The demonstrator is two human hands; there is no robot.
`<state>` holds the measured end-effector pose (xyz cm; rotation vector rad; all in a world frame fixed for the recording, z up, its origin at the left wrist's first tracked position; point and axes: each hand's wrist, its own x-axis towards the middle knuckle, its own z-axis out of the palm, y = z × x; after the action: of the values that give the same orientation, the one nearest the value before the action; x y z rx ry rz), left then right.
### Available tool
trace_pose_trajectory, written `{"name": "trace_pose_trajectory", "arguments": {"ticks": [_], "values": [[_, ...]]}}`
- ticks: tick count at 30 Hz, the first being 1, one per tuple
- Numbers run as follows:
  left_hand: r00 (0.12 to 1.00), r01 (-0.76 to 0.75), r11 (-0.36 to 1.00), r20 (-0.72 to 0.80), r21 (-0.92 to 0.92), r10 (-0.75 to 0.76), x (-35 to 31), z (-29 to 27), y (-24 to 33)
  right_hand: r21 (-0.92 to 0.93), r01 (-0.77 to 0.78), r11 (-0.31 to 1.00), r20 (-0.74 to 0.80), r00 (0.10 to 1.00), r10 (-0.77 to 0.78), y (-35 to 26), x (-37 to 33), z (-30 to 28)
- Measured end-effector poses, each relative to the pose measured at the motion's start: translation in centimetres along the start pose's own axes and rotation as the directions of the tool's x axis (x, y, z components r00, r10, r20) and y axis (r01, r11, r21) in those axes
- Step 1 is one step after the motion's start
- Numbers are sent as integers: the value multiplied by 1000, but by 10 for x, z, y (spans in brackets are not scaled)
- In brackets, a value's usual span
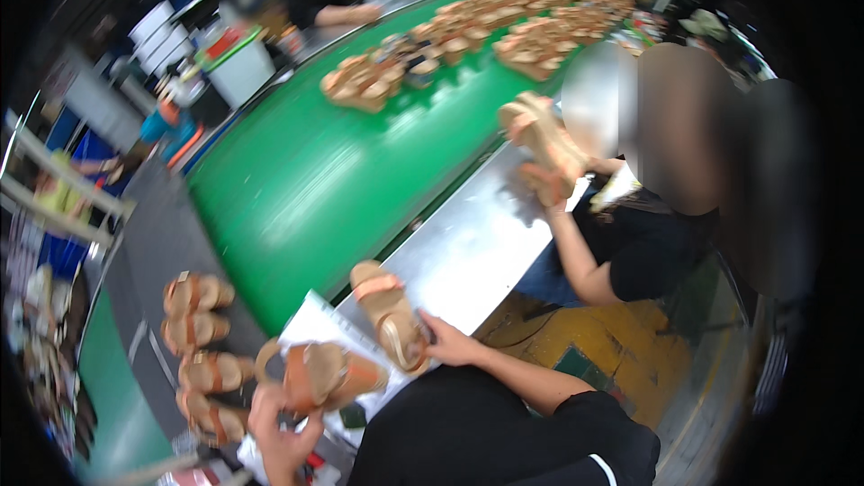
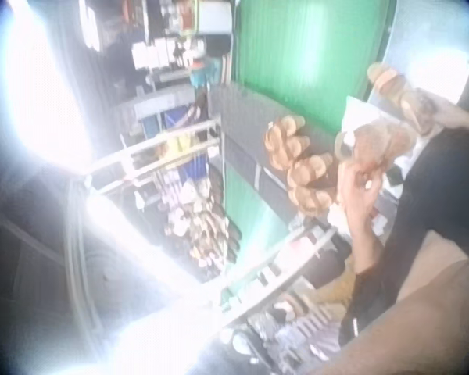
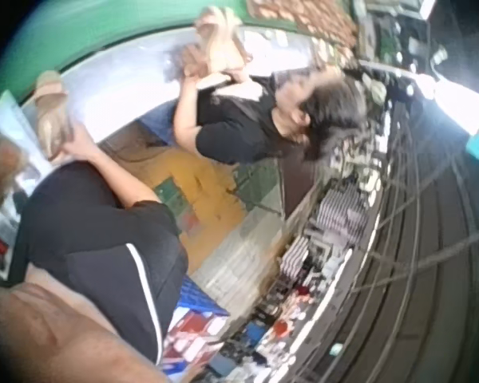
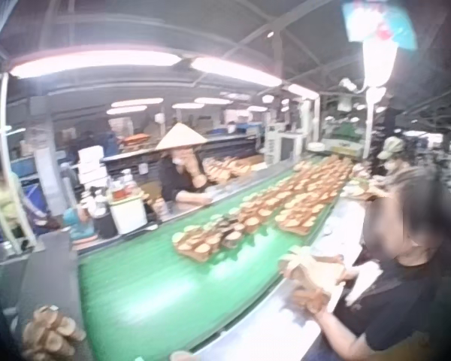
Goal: The person walks through a shoe factory and then inspects a pair of woven wedge sandals at a workstation. They pick up the sandals, turn them over to examine the soles and straps, and place them back on the table.
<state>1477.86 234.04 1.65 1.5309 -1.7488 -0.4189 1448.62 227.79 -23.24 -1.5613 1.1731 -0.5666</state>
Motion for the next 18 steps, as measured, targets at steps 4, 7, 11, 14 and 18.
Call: {"name": "trace_pose_trajectory", "arguments": {"ticks": [4, 7, 11, 14, 18], "values": [[955, -123, 987, 282, 105, 89, 40, 1, -3, 208, -49, 977, -12, 999, 52, -38, 4, 6], [890, -190, 977, 437, 99, 129, 59, 5, -2, 572, -303, 762, 85, 946, 313, -24, -11, -18], [817, -290, 946, 552, 143, 167, 69, 27, -8, 911, -242, 334, 179, 961, 209, -16, -26, -58], [793, -326, 937, 576, 123, 200, 71, 59, -15, 975, -149, 164, 120, 978, 171, -11, -36, -78], [801, -373, 922, 537, 105, 263, 26, 125, -70, 997, 6, 73, -6, 1000, 4, -34, -41, -87]]}}
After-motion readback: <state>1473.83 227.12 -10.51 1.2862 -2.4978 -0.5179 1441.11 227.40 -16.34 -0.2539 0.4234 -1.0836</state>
